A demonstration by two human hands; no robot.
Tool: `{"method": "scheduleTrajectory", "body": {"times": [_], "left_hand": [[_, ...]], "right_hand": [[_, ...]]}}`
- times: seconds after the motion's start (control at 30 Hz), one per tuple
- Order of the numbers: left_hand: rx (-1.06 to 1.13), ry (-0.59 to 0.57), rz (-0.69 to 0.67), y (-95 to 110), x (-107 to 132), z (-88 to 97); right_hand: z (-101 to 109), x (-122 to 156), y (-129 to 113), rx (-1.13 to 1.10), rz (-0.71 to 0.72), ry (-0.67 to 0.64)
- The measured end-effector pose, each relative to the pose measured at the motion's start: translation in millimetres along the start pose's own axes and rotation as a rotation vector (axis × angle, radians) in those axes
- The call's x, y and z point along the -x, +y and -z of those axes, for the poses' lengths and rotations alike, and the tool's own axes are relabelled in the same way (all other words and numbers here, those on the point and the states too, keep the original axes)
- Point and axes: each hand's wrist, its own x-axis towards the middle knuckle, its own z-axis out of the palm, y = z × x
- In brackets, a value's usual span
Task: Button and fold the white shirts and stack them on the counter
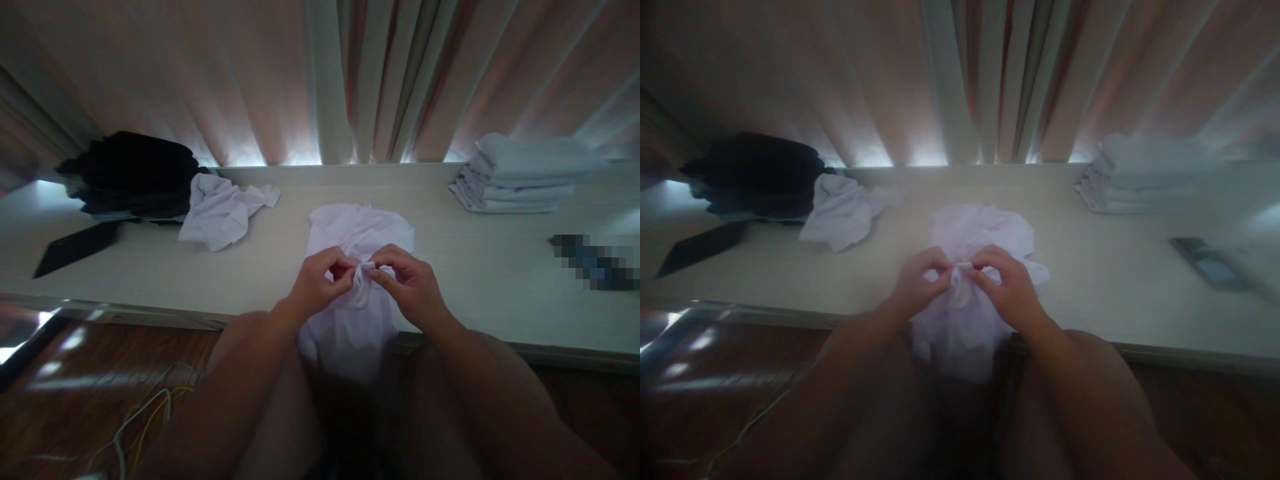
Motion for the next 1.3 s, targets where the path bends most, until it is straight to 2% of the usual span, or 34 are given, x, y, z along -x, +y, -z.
{"method": "scheduleTrajectory", "body": {"times": [0.3, 0.53, 0.73, 1.0, 1.3], "left_hand": [[0.003, -0.071, 0.080, 0, 0, 0.4], [0.033, -0.153, 0.063, -1, 0, -1.8], [-0.026, -0.077, 0.057, 3, -1, -4.5], [0.024, -0.103, 0.062, 1, 0, -4.4], [0.028, -0.047, 0.184, 7, -1, -10.6]], "right_hand": [[6, -2, -1, 0.008, -0.051, -0.029], [8, -3, 1, 0.005, -0.036, -0.075], [4, -2, 2, 0.017, -0.027, -0.022], [1, 0, 5, 0.047, -0.065, 0.028], [-2, -1, 2, 0.133, -0.007, 0.073]]}}
